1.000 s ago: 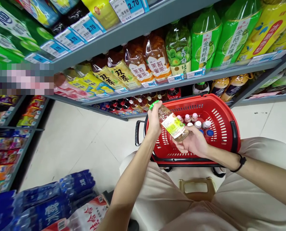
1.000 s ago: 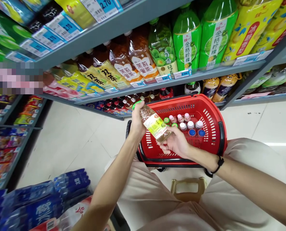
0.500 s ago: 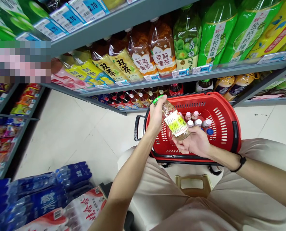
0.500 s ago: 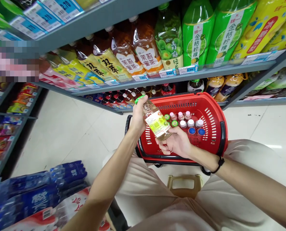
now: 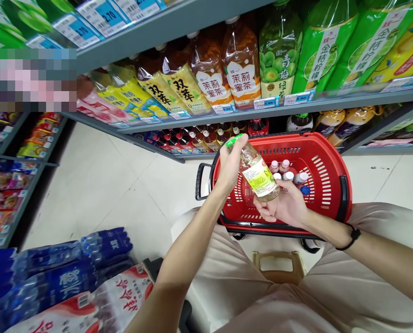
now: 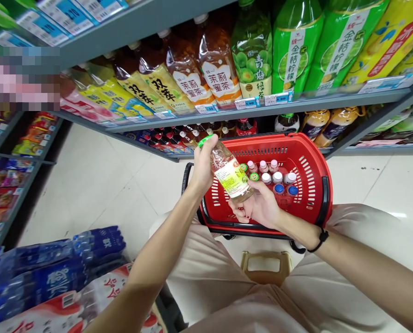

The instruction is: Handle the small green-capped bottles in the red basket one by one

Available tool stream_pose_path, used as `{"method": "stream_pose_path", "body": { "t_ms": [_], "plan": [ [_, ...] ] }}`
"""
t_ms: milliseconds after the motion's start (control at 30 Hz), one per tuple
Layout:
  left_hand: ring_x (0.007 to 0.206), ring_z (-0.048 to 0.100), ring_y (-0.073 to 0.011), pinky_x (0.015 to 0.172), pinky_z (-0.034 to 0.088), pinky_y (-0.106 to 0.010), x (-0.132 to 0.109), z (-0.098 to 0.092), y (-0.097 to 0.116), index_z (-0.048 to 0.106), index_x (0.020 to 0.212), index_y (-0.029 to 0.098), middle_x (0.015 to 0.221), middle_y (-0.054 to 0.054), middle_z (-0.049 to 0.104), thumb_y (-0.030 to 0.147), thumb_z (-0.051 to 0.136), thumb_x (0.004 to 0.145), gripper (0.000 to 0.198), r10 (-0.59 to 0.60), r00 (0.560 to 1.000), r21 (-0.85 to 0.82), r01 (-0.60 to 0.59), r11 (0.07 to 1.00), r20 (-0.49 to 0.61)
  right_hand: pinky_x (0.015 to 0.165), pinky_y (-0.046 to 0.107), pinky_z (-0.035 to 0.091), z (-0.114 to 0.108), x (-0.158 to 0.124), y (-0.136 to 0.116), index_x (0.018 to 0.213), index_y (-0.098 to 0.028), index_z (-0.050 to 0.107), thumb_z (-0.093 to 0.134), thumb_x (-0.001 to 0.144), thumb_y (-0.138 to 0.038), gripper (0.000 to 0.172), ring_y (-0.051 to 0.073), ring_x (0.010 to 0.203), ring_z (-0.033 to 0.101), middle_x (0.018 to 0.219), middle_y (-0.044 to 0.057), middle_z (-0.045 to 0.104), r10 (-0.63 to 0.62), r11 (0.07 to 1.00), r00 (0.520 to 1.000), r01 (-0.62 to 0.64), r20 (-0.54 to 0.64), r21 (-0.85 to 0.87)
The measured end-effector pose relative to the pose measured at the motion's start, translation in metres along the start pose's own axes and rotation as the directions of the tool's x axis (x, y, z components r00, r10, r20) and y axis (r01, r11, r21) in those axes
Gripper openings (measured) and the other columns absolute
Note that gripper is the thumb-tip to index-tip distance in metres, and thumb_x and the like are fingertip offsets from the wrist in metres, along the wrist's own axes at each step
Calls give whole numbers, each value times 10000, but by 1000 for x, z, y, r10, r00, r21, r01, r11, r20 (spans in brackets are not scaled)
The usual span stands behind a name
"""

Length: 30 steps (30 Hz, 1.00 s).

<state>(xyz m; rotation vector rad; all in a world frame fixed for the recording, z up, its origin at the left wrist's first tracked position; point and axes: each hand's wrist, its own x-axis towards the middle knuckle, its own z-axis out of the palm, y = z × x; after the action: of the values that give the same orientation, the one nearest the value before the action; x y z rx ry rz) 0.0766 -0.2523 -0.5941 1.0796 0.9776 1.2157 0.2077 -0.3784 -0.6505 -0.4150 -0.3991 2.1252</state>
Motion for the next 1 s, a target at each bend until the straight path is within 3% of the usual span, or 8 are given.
{"method": "stream_pose_path", "body": {
  "t_ms": [233,667,1000],
  "plan": [
    [681,481,-123,657,434,-255,-4,2,4,550,754,182,725,14,501,741,791,819,612,125,985,113,-139,984,122,485,264,402,-4,-2,0,1083,-116,636,528,926,-664,580,166,566,505,761,85,650,11,999,999,-12,-54,-32],
    [652,443,-109,645,396,-250,-5,0,6,510,726,186,710,23,471,712,789,841,606,74,990,117,-88,989,117,409,250,409,-9,0,2,1044,-106,671,503,922,-737,665,169,527,504,729,105,681,13,997,1000,-14,-20,-78],
    [672,464,-119,646,412,-250,-4,1,2,540,736,185,716,15,500,730,785,832,605,121,985,130,-137,982,127,426,248,423,-10,-1,2,1079,-100,658,503,937,-721,656,162,556,517,799,110,692,9,997,1000,-9,0,-83]
  ]
}}
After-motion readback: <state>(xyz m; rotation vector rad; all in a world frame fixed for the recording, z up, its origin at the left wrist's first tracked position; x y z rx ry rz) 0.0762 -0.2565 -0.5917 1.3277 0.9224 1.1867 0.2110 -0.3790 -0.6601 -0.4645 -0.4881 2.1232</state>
